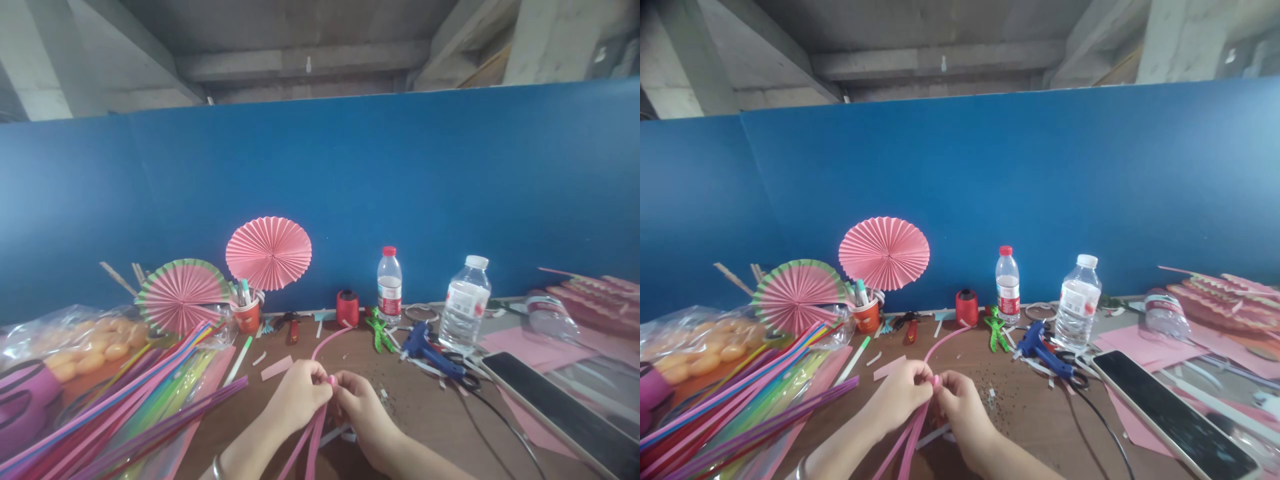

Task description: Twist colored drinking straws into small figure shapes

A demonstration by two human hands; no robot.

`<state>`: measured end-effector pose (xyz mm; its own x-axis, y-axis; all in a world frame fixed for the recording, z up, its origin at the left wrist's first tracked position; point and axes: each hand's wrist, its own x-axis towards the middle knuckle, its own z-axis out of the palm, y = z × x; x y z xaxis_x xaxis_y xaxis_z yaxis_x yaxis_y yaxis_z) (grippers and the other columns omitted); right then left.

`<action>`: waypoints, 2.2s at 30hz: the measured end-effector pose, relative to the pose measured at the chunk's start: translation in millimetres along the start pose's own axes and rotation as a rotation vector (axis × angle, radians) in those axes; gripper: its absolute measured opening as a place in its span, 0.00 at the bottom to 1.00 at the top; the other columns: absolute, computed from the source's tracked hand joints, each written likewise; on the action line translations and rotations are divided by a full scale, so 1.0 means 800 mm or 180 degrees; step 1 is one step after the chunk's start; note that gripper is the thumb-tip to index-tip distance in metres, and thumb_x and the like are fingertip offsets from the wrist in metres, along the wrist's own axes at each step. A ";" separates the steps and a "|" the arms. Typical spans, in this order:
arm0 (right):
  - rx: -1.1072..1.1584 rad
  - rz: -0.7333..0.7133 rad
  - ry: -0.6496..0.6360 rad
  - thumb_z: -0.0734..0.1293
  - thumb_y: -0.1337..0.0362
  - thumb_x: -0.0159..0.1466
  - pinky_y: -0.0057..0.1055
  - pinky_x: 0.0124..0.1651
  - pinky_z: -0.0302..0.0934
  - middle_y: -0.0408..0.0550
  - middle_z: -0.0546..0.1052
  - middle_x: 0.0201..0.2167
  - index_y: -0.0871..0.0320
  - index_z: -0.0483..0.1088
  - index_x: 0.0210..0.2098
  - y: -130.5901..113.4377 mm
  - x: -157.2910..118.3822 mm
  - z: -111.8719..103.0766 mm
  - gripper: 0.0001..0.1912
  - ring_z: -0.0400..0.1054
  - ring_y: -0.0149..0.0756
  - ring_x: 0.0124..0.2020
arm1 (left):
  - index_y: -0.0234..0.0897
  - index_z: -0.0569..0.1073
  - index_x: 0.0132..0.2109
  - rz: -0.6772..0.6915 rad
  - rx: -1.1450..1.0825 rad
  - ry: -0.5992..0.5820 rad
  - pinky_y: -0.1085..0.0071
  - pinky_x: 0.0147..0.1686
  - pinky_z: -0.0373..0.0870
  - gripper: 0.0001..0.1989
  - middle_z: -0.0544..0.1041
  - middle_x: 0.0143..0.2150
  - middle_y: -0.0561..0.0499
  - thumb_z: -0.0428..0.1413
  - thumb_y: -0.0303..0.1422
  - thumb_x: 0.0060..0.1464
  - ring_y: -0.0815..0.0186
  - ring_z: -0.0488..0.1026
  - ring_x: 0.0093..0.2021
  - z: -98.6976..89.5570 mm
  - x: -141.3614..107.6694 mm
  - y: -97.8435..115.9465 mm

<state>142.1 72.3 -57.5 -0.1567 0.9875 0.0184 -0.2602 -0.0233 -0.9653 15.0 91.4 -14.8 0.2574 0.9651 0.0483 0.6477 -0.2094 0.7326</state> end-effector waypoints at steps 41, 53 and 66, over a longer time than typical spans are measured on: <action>0.0648 -0.0028 0.0165 0.66 0.60 0.52 0.25 0.22 0.57 0.40 0.67 0.20 0.59 0.65 0.29 -0.004 -0.005 -0.002 0.09 0.61 0.28 0.19 | 0.36 0.66 0.27 0.0218 -0.0002 -0.0055 0.75 0.27 0.57 0.09 0.68 0.23 0.56 0.45 0.35 0.49 0.69 0.64 0.25 -0.006 -0.006 0.013; 0.0529 -0.0151 0.0322 0.67 0.54 0.50 0.22 0.19 0.52 0.38 0.65 0.14 0.61 0.63 0.22 -0.003 -0.003 -0.001 0.15 0.56 0.24 0.14 | 0.39 0.71 0.30 0.0951 -0.0198 -0.0084 0.78 0.29 0.62 0.09 0.71 0.33 0.55 0.47 0.25 0.48 0.71 0.68 0.30 -0.016 -0.012 0.032; 0.0340 -0.0077 0.0277 0.65 0.53 0.54 0.22 0.17 0.53 0.38 0.65 0.15 0.62 0.63 0.24 0.005 0.000 -0.002 0.17 0.57 0.23 0.14 | 0.37 0.71 0.27 0.0560 -0.0177 0.0097 0.75 0.31 0.62 0.08 0.72 0.26 0.55 0.48 0.30 0.48 0.67 0.69 0.29 -0.015 -0.009 0.031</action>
<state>142.6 72.8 -61.3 -0.0671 0.9976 0.0140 -0.3635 -0.0113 -0.9315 20.4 81.1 10.9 0.3407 0.9189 0.1990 0.5537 -0.3672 0.7474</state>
